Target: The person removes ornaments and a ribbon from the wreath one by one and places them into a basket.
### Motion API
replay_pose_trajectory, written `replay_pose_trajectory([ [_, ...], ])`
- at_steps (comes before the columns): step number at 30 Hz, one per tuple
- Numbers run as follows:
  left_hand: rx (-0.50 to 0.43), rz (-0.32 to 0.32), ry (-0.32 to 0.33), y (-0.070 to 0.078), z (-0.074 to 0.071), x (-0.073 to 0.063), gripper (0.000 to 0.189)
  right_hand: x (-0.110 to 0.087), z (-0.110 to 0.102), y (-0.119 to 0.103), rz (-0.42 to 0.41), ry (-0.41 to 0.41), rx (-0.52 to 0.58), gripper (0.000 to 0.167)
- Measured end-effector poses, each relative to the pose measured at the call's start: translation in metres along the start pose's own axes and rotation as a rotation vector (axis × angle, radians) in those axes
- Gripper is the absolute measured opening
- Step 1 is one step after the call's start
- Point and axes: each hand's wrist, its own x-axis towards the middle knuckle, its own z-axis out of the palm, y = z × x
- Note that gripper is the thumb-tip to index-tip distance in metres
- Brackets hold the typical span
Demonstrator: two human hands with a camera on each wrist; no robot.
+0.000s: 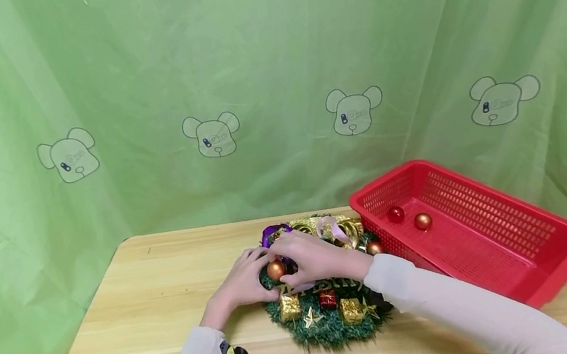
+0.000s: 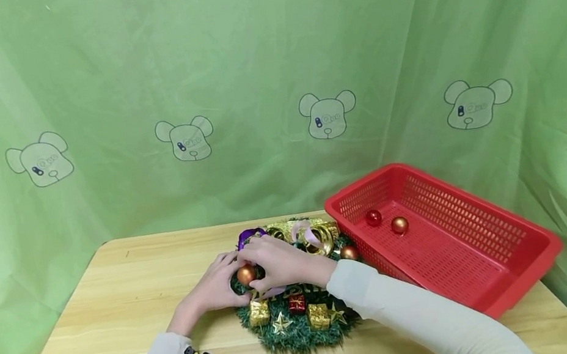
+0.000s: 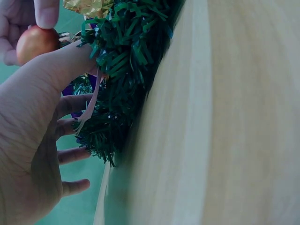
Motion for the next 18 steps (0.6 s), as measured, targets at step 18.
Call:
replay_pose_trajectory([
  [18, 0.012, 0.049, 0.028, 0.003, -0.001, 0.001, 0.068, -0.018, -0.055, -0.003, 0.023, 0.07, -0.066, 0.036],
])
